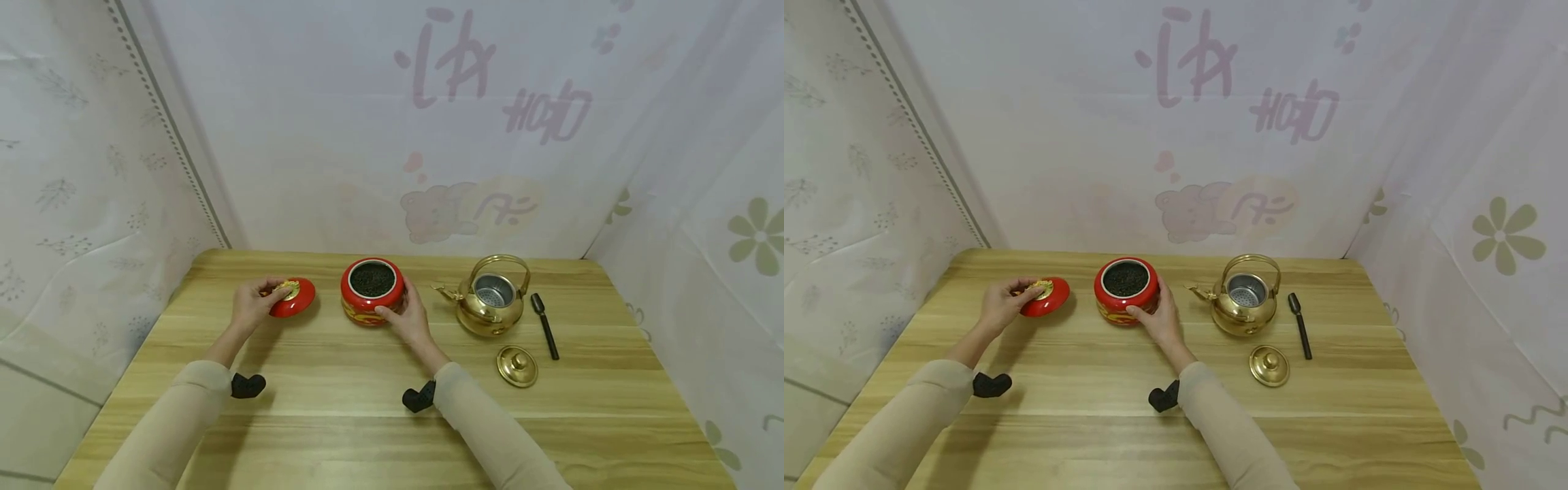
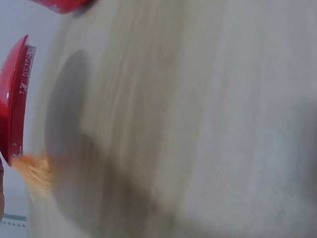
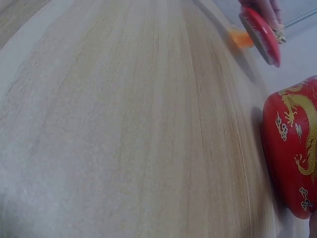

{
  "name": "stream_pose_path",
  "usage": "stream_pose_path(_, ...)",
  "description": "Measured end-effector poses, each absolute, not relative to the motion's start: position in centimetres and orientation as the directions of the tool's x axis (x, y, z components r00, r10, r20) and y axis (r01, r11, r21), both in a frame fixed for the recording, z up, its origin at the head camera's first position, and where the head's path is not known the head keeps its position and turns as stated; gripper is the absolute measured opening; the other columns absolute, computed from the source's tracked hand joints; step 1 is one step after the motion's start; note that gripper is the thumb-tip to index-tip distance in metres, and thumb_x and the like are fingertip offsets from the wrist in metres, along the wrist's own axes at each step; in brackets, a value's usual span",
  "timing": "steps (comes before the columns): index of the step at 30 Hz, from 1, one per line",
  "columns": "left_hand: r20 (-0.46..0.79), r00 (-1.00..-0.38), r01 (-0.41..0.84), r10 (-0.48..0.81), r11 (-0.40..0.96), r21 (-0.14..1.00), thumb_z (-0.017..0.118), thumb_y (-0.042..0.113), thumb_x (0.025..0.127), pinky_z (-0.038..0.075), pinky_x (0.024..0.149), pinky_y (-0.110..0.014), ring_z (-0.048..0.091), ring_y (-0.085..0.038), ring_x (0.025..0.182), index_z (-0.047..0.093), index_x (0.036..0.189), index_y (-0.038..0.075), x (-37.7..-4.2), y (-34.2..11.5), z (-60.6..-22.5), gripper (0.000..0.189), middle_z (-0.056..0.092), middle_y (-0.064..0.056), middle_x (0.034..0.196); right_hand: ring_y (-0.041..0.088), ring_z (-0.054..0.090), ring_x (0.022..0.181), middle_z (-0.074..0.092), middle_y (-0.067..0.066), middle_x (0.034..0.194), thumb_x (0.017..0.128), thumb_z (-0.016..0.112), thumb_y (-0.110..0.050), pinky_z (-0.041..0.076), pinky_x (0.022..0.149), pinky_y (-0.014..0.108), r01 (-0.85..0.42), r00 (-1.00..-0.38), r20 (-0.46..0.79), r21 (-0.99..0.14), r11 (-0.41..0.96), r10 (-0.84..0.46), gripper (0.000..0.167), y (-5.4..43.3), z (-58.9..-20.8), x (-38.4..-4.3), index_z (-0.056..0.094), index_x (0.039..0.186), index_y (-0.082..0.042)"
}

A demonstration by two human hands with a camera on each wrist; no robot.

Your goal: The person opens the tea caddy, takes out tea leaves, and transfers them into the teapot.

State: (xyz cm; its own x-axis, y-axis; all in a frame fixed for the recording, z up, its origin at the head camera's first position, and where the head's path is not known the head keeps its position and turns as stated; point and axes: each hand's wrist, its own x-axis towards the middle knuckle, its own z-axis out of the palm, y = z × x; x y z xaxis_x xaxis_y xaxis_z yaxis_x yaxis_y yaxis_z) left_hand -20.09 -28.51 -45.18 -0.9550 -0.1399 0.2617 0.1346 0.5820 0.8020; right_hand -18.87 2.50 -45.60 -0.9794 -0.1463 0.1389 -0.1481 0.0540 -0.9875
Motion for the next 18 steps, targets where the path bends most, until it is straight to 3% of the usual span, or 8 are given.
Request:
stream_pose_path(11, 0.212, -0.972, 0.107, -0.099, 0.618, 0.779, 0.073, 0.017, 0.083, 0.043, 0.060, -0.006, 0.049, 0.004, 0.074, 0.071, 0.099, -0.002, -19.3, -28.9, -47.1, 0.025, 0.069, -0.019, 0.095, 0.030, 0.024, 0.140, 0.025, 0.023, 0.151, 0.082, 0.071, -0.002, 0.026, 0.114, 0.040, -0.125, -0.982, 0.115, -0.990, 0.064, -0.151, 0.085, 2.6, -45.5, -18.9, 0.016, 0.147, 0.006)
stream_pose_path(18, 0.233, -0.970, 0.134, -0.068, 0.651, 0.747, 0.072, 0.017, 0.083, 0.041, 0.063, -0.007, 0.052, -0.010, 0.078, 0.072, 0.098, 0.000, -19.2, -28.8, -47.8, 0.023, 0.070, -0.018, 0.096, 0.031, 0.024, 0.141, 0.026, 0.023, 0.151, 0.082, 0.071, -0.002, 0.024, 0.114, 0.042, -0.139, -0.981, 0.130, -0.989, 0.055, -0.144, 0.084, 2.5, -45.6, -18.9, 0.018, 0.147, 0.006)
